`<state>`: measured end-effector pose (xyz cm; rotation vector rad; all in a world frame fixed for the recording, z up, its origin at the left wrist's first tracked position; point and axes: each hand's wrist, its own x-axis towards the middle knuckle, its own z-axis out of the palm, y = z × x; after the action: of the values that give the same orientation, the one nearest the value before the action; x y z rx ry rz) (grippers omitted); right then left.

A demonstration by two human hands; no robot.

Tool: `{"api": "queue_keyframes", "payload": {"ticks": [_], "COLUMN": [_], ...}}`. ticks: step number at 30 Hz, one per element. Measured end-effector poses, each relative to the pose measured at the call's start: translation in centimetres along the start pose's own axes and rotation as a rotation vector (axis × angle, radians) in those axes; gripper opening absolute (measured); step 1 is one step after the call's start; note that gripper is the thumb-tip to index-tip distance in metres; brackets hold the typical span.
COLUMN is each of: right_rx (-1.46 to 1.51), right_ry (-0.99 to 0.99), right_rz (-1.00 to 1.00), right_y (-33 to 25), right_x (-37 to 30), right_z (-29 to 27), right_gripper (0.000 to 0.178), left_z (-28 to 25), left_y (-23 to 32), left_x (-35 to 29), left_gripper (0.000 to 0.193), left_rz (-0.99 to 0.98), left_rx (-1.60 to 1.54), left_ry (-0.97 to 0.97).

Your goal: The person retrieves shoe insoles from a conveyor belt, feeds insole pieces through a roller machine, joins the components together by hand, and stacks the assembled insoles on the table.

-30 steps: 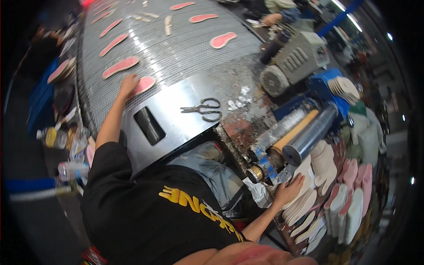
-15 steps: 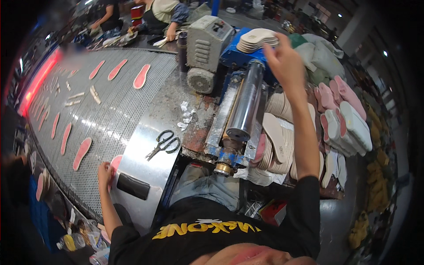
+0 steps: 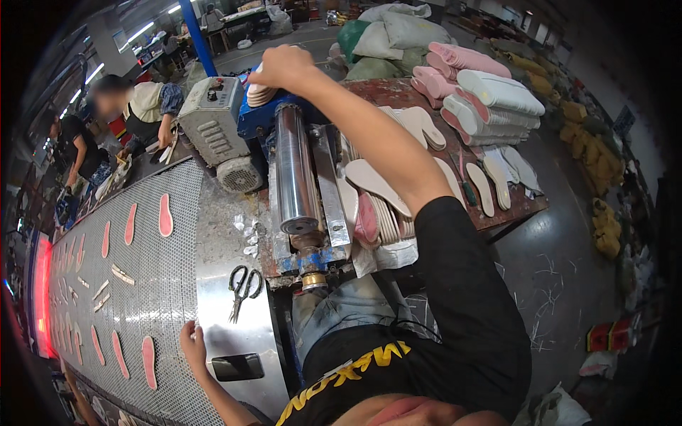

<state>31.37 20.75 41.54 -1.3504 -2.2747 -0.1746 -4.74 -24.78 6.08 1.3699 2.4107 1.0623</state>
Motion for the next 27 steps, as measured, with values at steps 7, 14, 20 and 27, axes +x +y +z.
{"api": "queue_keyframes", "payload": {"ticks": [7, 14, 20, 27], "right_rx": [1.248, 1.407, 1.253, 1.499], "right_ry": [0.265, 0.525, 0.316, 0.023], "right_rz": [0.12, 0.582, 0.625, 0.4], "right_y": [12.9, 21.5, 15.0, 7.0], "right_x": [-9.0, -27.1, -25.7, -27.5], "right_z": [-0.9, 0.8, 4.2, 2.8], "right_gripper": [0.034, 0.034, 0.035, 0.035], "left_z": [4.4, 4.4, 5.6, 5.4], "left_y": [8.2, 21.8, 33.7, 36.2], "left_x": [3.2, 9.8, 16.3, 19.9], "left_gripper": [0.029, 0.032, 0.072, 0.092], "left_rz": [0.072, 0.28, 0.674, 1.089], "left_rx": [-0.26, -0.544, -0.436, -0.148], "left_ry": [-0.308, -0.56, -0.672, -0.755]}}
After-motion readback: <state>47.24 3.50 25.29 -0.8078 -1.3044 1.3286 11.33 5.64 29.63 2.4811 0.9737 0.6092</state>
